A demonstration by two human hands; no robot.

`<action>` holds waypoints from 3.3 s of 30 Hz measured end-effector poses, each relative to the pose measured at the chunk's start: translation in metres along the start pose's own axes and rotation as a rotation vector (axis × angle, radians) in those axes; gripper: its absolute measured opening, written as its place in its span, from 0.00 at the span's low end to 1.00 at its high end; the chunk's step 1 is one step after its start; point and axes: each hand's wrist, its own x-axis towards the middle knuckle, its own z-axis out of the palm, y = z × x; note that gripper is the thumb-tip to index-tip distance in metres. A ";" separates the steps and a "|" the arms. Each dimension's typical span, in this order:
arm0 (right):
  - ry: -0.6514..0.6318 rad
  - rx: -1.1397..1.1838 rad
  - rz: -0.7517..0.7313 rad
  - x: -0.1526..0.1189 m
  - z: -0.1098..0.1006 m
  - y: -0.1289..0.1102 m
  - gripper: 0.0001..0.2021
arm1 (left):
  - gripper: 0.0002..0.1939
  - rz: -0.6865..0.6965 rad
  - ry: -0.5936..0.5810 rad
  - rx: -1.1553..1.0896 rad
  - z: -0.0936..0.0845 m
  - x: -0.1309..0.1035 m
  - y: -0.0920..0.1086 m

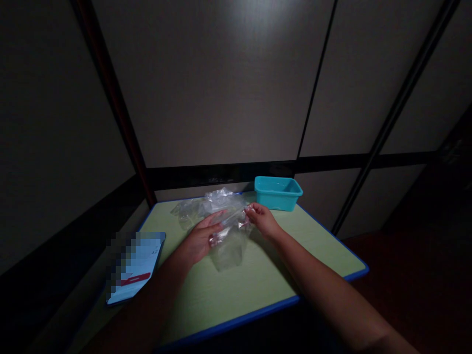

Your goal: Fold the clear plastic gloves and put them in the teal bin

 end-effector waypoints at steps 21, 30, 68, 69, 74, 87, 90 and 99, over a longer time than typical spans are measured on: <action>0.281 -0.055 0.013 0.008 -0.012 0.003 0.18 | 0.19 -0.018 0.071 -0.240 -0.002 0.005 0.004; 0.201 -0.089 0.037 0.006 -0.007 0.001 0.20 | 0.08 0.066 0.257 0.042 -0.009 0.011 -0.014; -0.442 0.372 0.339 -0.017 -0.003 -0.031 0.22 | 0.28 0.942 0.497 0.937 -0.010 0.000 -0.004; -0.454 0.383 0.372 -0.017 -0.005 -0.031 0.22 | 0.30 0.883 0.528 0.878 -0.012 0.003 -0.003; -0.490 0.158 0.504 -0.009 -0.015 -0.026 0.18 | 0.26 0.575 0.392 0.599 -0.020 0.015 -0.003; -0.322 -0.070 0.390 -0.002 -0.026 -0.008 0.21 | 0.12 0.283 0.241 0.487 -0.018 0.013 -0.011; -0.277 -0.172 0.399 0.000 -0.024 -0.005 0.10 | 0.11 0.243 0.228 0.503 -0.019 0.015 -0.015; -0.308 -0.416 0.253 -0.003 -0.020 -0.001 0.06 | 0.06 0.248 0.138 0.554 -0.016 0.015 -0.023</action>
